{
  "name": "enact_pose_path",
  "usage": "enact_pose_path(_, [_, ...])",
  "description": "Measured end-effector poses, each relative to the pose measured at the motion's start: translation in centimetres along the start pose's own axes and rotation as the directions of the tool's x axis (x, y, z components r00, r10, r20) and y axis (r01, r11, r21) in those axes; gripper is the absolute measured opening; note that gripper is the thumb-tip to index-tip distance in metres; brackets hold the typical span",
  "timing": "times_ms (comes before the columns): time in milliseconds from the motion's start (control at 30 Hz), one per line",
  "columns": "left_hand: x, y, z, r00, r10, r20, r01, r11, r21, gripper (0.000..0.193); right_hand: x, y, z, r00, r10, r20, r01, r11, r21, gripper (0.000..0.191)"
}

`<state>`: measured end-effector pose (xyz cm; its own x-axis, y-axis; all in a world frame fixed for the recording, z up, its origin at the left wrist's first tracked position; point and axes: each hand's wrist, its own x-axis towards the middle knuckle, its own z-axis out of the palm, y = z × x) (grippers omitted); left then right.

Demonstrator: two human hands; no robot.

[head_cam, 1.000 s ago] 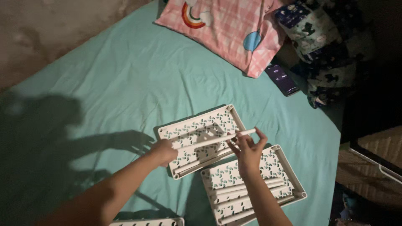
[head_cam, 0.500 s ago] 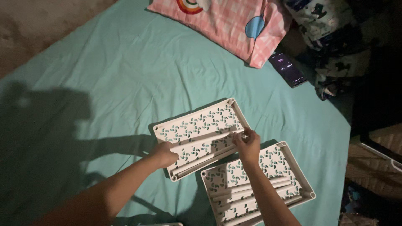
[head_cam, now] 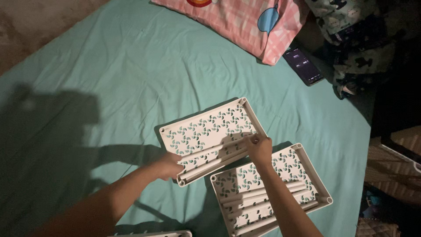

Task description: The person assembles a white plastic tiered shelf on a bed, inserting vertical support poles into the corner sockets of perforated trays and pressing small connector fittings into place, then fitting another tray onto the poles. Additional trays and poles remain laid out on the bed as the clip ends.

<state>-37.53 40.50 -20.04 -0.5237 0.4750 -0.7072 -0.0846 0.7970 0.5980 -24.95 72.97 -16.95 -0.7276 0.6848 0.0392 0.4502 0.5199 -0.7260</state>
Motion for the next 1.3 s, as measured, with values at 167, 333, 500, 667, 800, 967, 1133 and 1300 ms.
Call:
enact_pose_path(167, [0.4, 1.0, -0.1, 0.997, 0.056, 0.053, -0.055, 0.998, -0.022, 0.048, -1.0, -0.6, -0.1, 0.999, 0.013, -0.038, -0.008, 0.993, 0.117, 0.045])
enact_pose_path(333, [-1.1, 4.6, -1.5, 0.993, 0.114, -0.036, -0.115, 0.993, -0.023, 0.059, -3.1, -2.4, -0.4, 0.986, -0.159, -0.046, 0.164, 0.981, 0.108, 0.049])
enact_pose_path(500, [-6.9, 7.9, -4.7, 0.993, 0.110, -0.032, -0.113, 0.990, -0.082, 0.053, -6.4, -7.2, -2.8, 0.988, -0.145, 0.060, 0.137, 0.983, 0.119, 0.052])
enact_pose_path(667, [-13.4, 9.4, -7.8, 0.990, 0.137, -0.024, -0.138, 0.989, -0.045, 0.050, -9.9, -12.2, -5.0, 0.968, -0.233, 0.092, 0.209, 0.953, 0.218, 0.052])
enact_pose_path(800, [-18.7, 10.4, -9.3, 0.973, 0.228, -0.035, -0.226, 0.971, 0.073, 0.051, -13.3, -16.0, -6.2, 0.947, -0.291, 0.138, 0.227, 0.907, 0.354, 0.050])
enact_pose_path(967, [-27.3, 11.2, -8.8, 0.955, 0.284, 0.083, -0.294, 0.941, 0.165, 0.049, -19.1, -21.5, -9.2, 0.887, -0.301, 0.351, 0.057, 0.824, 0.563, 0.046])
enact_pose_path(1133, [-35.7, 8.3, -6.8, 0.794, 0.607, -0.033, -0.556, 0.747, 0.364, 0.042, -24.7, -25.9, -12.6, 0.821, -0.281, 0.498, -0.150, 0.735, 0.662, 0.048])
enact_pose_path(1300, [-40.4, 4.7, -5.7, 0.808, 0.584, -0.075, -0.547, 0.791, 0.275, 0.042, -28.2, -26.3, -14.6, 0.787, -0.305, 0.536, -0.180, 0.718, 0.673, 0.048])
